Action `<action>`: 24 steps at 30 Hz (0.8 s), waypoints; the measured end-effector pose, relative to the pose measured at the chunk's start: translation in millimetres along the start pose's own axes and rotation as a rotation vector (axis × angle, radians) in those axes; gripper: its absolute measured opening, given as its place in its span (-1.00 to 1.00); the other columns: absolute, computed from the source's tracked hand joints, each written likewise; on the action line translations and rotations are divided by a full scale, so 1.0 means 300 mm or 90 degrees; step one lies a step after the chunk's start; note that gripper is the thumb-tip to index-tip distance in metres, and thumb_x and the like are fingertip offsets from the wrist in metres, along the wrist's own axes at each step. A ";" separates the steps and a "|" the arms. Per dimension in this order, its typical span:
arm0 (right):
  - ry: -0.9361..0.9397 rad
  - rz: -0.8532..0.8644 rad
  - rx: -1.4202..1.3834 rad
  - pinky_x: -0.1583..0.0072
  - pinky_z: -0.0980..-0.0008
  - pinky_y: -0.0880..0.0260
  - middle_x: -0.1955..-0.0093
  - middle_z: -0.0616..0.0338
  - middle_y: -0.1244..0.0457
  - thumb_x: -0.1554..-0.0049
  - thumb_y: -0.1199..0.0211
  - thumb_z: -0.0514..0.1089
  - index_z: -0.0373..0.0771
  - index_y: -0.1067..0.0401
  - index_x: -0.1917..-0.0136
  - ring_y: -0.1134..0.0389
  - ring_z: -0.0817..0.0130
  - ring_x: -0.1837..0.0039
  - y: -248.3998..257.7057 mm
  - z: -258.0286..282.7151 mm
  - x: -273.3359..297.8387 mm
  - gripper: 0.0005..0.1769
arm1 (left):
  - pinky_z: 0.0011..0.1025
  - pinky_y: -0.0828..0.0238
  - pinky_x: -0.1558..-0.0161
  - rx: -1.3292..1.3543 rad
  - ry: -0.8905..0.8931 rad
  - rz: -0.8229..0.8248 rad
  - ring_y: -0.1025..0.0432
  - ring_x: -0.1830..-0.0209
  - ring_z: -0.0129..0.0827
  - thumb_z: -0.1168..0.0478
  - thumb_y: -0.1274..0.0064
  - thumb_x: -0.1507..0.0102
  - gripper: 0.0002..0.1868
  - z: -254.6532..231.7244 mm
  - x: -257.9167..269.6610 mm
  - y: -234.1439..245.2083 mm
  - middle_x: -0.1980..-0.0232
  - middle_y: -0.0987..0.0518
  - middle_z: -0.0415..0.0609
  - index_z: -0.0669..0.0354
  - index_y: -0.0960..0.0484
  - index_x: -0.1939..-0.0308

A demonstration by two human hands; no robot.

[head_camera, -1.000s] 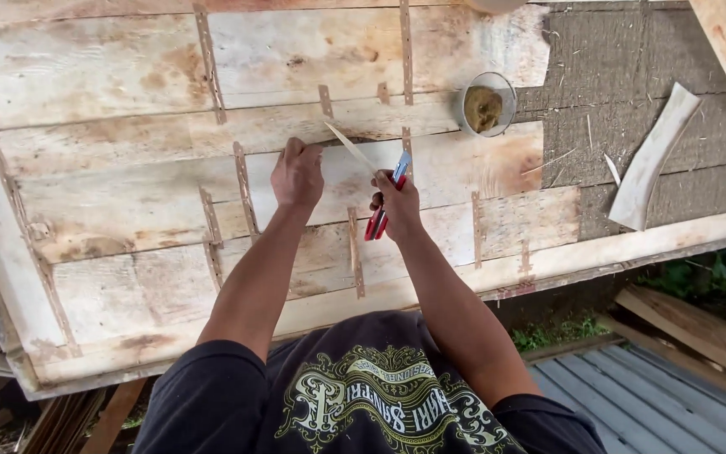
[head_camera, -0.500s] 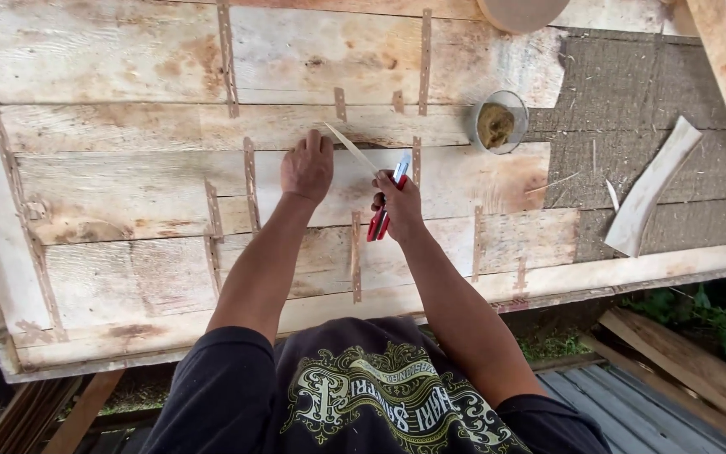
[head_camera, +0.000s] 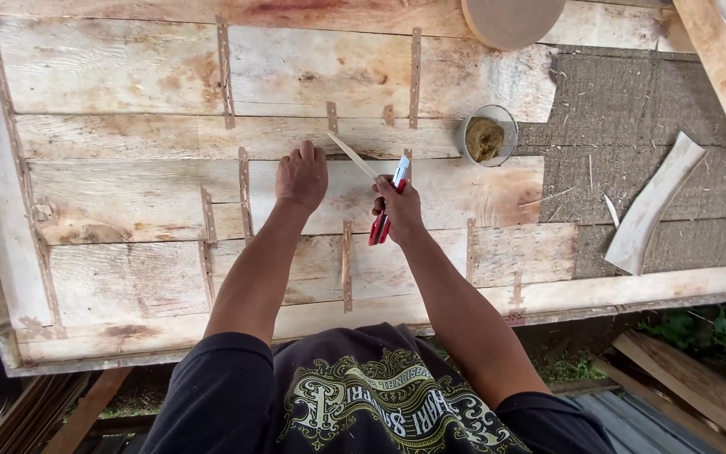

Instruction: Cutting thin wood veneer strips with a utility knife and fitting them into gaps on a wooden panel, then applying a paste-like adhesive.

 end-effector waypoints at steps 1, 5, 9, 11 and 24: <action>-0.001 0.006 -0.001 0.15 0.33 -0.54 0.13 0.16 -0.35 -0.26 -0.30 -0.10 -0.16 -0.42 -0.11 -0.34 0.45 0.32 -0.001 0.008 -0.002 -0.81 | -0.24 -0.37 0.30 -0.004 0.004 0.001 -0.50 0.27 -0.26 0.19 0.11 -0.33 -0.83 -0.004 0.016 0.042 0.13 -0.34 -0.15 0.10 -0.51 0.04; 0.050 0.012 0.016 0.24 0.40 -0.48 0.17 0.16 -0.33 -0.24 -0.28 -0.13 -0.22 -0.41 -0.06 -0.31 0.48 0.35 -0.019 0.068 -0.009 -0.82 | -0.24 -0.39 0.15 0.083 0.102 0.186 -0.51 0.10 -0.20 0.22 0.10 -0.28 -0.75 0.032 0.145 0.090 -0.01 -0.37 -0.11 0.11 -0.48 -0.03; 0.079 0.031 0.105 0.26 0.37 -0.51 0.17 0.11 -0.37 -0.23 -0.29 -0.14 -0.24 -0.46 -0.05 -0.36 0.46 0.36 -0.017 0.103 -0.045 -0.84 | -0.20 -0.35 0.11 0.180 0.182 0.003 -0.44 0.06 -0.16 0.17 -0.04 -0.21 -0.78 0.057 0.239 0.064 0.06 -0.34 -0.15 0.06 -0.49 0.08; 0.093 0.050 0.137 0.28 0.38 -0.50 0.18 0.11 -0.37 -0.21 -0.30 -0.15 -0.24 -0.47 -0.03 -0.35 0.46 0.39 -0.030 0.090 -0.092 -0.85 | -0.20 -0.30 0.00 0.172 0.195 -0.072 -0.37 -0.09 -0.20 0.18 -0.06 -0.21 -0.71 0.049 0.223 0.169 -0.03 -0.34 -0.17 0.00 -0.50 -0.02; 0.159 0.065 0.222 0.27 0.41 -0.50 0.21 0.10 -0.34 -0.23 -0.26 -0.16 -0.27 -0.46 -0.01 -0.36 0.45 0.38 -0.005 0.189 -0.129 -0.85 | -0.25 -0.27 0.13 0.106 0.107 -0.131 -0.31 0.06 -0.27 -0.01 -0.13 -0.27 -0.52 0.003 0.137 0.219 0.09 -0.28 -0.23 -0.10 -0.60 -0.28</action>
Point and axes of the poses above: each hand's wrist, its own x-axis away from the middle knuckle, its own y-axis out of the back of the hand, z = x × y, the point moved 7 cm from there along -x, towards the middle knuckle
